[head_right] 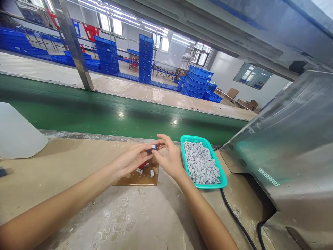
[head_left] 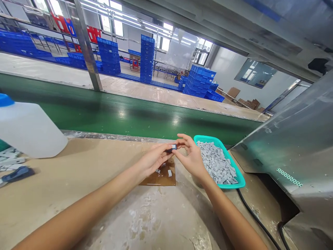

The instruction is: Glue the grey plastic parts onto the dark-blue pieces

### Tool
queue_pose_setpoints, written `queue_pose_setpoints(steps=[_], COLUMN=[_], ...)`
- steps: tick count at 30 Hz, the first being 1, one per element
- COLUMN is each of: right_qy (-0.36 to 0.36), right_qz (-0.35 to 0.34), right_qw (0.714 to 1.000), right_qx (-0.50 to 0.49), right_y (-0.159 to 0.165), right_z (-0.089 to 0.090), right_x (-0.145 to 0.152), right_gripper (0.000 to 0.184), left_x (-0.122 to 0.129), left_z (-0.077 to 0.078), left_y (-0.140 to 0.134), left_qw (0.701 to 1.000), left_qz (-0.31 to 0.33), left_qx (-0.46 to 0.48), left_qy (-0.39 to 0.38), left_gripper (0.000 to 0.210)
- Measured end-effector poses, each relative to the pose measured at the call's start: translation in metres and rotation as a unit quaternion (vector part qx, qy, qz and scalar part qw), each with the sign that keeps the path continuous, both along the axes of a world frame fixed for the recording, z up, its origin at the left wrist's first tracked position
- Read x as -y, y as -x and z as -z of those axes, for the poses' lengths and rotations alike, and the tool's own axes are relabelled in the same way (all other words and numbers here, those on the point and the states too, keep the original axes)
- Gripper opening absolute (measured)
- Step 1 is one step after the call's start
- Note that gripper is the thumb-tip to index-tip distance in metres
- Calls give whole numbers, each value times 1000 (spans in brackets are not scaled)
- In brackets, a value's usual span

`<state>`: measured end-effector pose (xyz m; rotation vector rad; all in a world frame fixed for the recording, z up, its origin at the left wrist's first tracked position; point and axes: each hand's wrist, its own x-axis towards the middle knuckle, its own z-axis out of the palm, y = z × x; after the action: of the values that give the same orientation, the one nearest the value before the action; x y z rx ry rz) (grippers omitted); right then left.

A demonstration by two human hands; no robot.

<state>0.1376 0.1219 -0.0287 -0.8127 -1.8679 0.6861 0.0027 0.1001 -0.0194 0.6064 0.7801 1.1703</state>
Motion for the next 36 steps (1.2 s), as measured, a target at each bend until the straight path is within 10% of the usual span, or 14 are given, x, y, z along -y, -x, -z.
queue_pose_setpoints(steps=[7,17,25,30,36], right_qy=[46,23,20,6,160], right_qz=[-64,-25,137,277,178], right_qw=[996,998,990,908,827], right_qx=[-42,-48,38,314,509], right_y=[-3,-2,-48,-86,-104], right_z=[-12,-19,-33,-34,-15], right_x=[4,6,-21,-37,-49], right_gripper=[46,49,51,43,35], left_x=[-1,-1,-21,-21,-20], left_z=[-16,-21,-10,-5,-4], left_y=[19,18,42,38,36], left_qw=[982,994,984,987,985], left_qz=[149,47,-31,-37,-52], left_qx=[-114,-96,-166,-147,-157], left_qy=[-8,-37,-58,-57,-43], left_gripper=[11,9,12,20,21])
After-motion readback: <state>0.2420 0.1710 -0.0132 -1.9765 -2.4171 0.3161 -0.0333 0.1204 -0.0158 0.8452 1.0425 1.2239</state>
